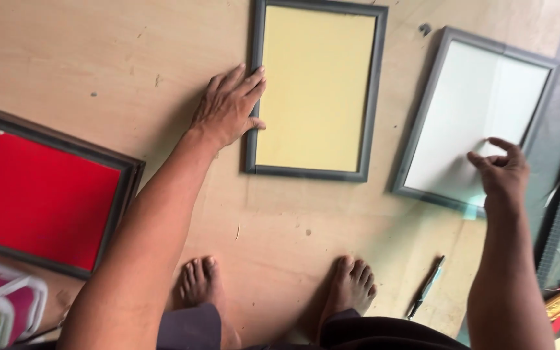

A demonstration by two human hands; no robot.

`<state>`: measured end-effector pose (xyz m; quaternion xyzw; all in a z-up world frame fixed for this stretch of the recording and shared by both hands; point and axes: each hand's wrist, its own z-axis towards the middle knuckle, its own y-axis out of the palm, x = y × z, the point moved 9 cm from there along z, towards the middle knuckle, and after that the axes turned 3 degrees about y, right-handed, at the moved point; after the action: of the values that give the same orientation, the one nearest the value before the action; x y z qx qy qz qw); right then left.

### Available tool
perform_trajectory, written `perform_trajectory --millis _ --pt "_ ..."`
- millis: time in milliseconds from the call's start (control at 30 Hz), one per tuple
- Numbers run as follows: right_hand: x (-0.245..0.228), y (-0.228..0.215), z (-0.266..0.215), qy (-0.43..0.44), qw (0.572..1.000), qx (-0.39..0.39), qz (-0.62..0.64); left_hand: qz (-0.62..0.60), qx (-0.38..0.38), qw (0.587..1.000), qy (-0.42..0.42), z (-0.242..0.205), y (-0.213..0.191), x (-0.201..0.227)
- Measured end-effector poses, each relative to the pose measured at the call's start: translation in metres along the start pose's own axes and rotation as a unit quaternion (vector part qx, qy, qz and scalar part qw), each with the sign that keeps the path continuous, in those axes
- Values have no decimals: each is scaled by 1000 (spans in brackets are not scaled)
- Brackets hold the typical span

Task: Measuring and cutting materials to assemble custom picture frames on a workshop floor.

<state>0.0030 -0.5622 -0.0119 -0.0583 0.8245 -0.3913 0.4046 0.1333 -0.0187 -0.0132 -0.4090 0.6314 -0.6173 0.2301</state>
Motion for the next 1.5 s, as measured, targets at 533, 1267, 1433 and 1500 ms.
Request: perform_trajectory --millis 533,1267,1433,1500 --pt "7 7 -32 3 1000 5 23 21 -40 999 -9 -8 -3 -9" --pt "15 10 -30 -55 998 15 0 53 -92 994 -6 0 -10 -7" --pt "7 7 -38 -65 997 26 -29 24 -98 994 -31 -1 -9 -8" --pt "10 6 -35 -73 996 30 -35 20 -96 995 -31 1 -8 -8"
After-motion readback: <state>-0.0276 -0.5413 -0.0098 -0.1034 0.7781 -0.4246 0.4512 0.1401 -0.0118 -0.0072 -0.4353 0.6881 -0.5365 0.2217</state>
